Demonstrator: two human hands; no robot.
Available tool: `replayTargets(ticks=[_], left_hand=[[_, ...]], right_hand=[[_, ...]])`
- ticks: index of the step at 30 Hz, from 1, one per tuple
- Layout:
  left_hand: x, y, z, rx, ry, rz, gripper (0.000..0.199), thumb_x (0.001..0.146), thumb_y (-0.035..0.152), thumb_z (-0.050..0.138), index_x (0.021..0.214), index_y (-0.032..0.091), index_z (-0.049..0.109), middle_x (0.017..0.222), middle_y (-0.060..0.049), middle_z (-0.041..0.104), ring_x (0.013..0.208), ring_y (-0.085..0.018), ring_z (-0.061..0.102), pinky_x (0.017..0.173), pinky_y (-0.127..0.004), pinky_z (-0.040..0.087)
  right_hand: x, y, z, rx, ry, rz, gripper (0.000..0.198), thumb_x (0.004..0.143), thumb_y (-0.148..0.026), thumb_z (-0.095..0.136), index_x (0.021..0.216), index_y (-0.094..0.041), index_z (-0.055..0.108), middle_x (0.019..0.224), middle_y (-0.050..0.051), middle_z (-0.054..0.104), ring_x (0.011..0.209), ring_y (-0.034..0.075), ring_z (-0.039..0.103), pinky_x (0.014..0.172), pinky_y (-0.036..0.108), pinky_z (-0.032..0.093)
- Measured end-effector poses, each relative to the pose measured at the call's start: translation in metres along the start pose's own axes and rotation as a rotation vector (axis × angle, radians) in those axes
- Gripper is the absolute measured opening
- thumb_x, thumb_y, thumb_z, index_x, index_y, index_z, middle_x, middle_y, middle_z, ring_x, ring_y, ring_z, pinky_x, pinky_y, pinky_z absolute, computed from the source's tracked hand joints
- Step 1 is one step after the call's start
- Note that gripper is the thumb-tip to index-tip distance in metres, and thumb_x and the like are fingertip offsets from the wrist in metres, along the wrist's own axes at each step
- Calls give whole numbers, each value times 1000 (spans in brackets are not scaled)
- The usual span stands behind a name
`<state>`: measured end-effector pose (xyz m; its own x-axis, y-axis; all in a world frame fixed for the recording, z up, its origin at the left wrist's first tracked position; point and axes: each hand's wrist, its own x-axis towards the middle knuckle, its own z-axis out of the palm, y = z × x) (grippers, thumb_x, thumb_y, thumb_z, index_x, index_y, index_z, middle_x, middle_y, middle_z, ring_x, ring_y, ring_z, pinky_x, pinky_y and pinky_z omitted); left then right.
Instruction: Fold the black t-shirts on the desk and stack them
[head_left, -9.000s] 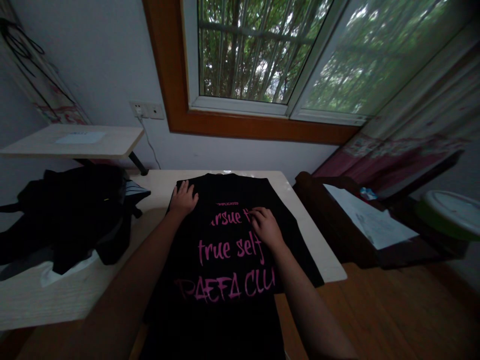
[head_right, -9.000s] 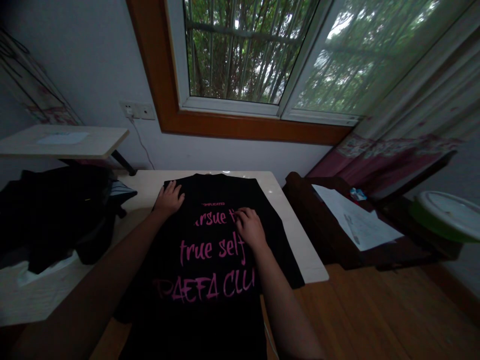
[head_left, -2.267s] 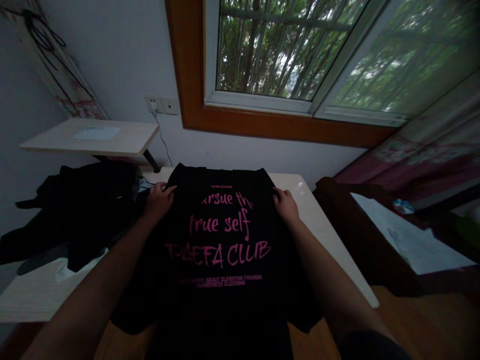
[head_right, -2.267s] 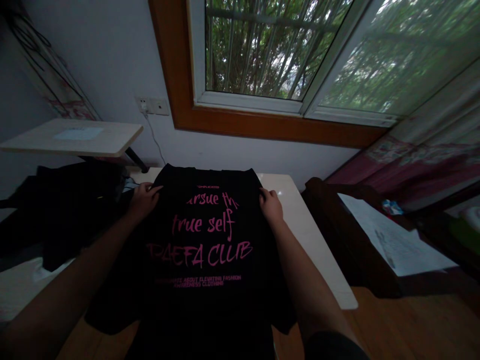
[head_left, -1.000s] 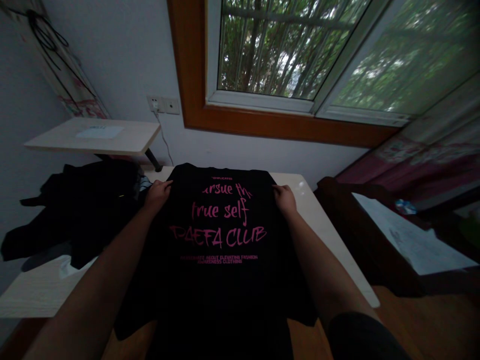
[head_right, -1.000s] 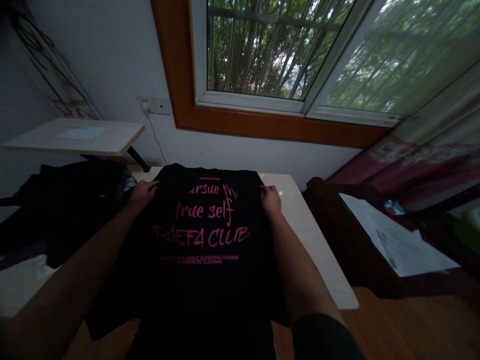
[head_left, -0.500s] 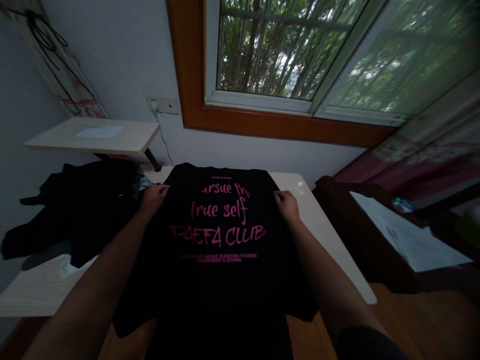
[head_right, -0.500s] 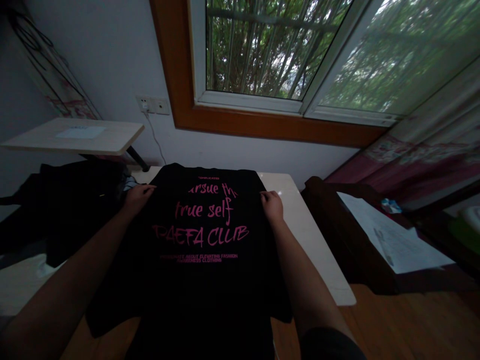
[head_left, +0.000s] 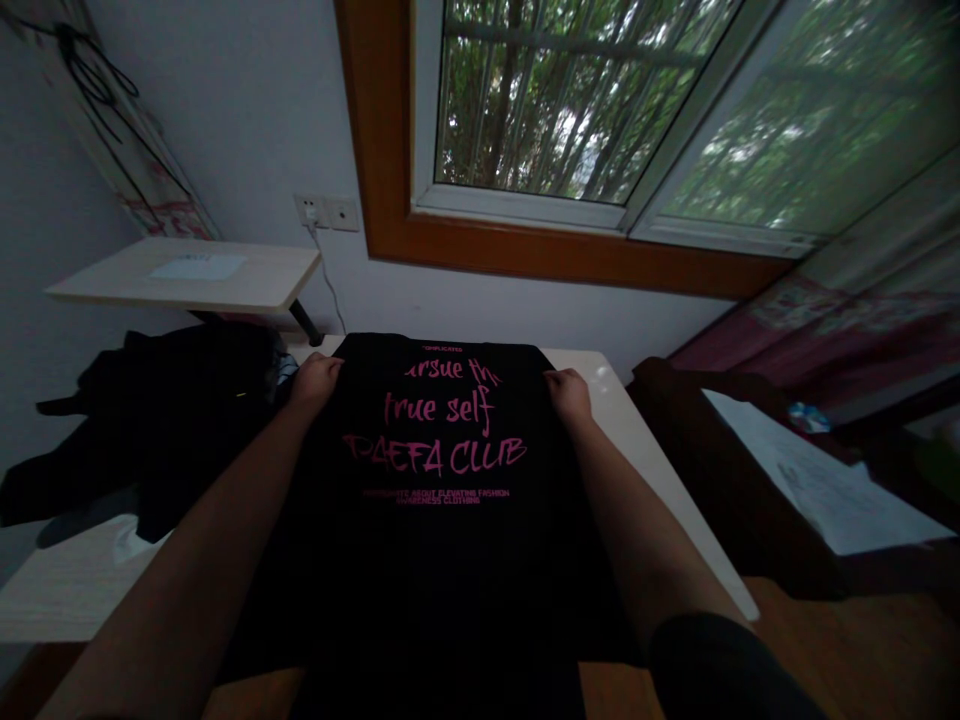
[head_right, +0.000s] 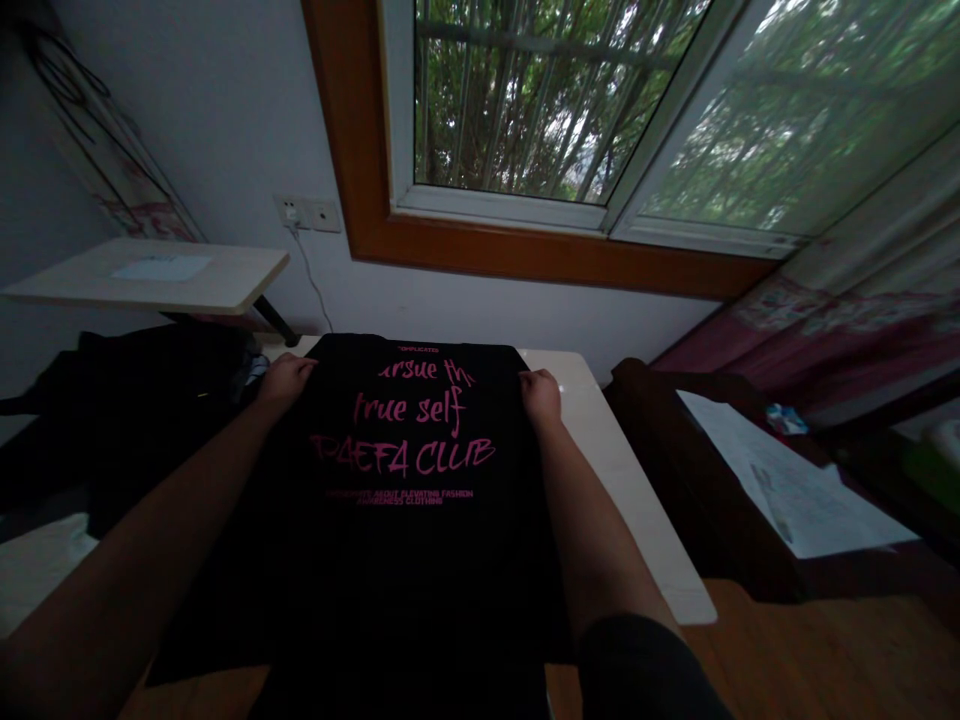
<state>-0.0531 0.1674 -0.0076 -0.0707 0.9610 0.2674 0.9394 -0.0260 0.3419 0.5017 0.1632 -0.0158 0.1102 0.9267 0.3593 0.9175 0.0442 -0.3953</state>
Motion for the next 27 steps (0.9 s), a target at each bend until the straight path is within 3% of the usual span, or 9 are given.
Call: replayTargets(ticks=[5, 11, 16, 21, 27], left_hand=[[-6, 3, 2, 7, 20, -2, 39, 88, 27, 47, 112, 19, 76, 102, -12, 61, 100, -26, 61, 101, -39, 48], [-38, 19, 1, 82, 123, 118, 43, 87, 22, 49, 124, 25, 72, 143, -13, 51, 134, -33, 45, 112, -50, 38], [-58, 34, 2, 119, -20, 367, 53, 88, 18, 46, 139, 25, 61, 148, -9, 56, 145, -28, 41, 123, -54, 22], [-79, 40, 1, 104, -122, 362, 53, 93, 24, 42, 145, 20, 54, 154, -9, 50, 147, -27, 39, 121, -50, 29], [-108, 38, -6, 97, -181, 379, 51, 98, 32, 39, 148, 22, 50, 161, -8, 40, 150, -28, 34, 122, -51, 27]], right_hand=[[-6, -2, 2, -10, 16, 3, 36, 91, -26, 49, 110, -15, 78, 103, 14, 68, 94, 26, 63, 95, 40, 50], [-31, -11, -6, -184, 88, -83, 38, 93, -25, 50, 123, -22, 73, 132, 16, 59, 114, 33, 55, 96, 51, 49], [-46, -23, -9, -193, -36, -297, 44, 90, -19, 52, 132, -21, 66, 141, 11, 60, 134, 32, 48, 113, 55, 39], [-63, -24, -10, -110, -122, -362, 46, 94, -20, 48, 138, -19, 61, 146, 11, 58, 138, 28, 50, 117, 53, 38], [-89, -17, -19, -72, -140, -392, 45, 97, -23, 46, 140, -20, 59, 149, 9, 55, 140, 28, 49, 117, 51, 40]])
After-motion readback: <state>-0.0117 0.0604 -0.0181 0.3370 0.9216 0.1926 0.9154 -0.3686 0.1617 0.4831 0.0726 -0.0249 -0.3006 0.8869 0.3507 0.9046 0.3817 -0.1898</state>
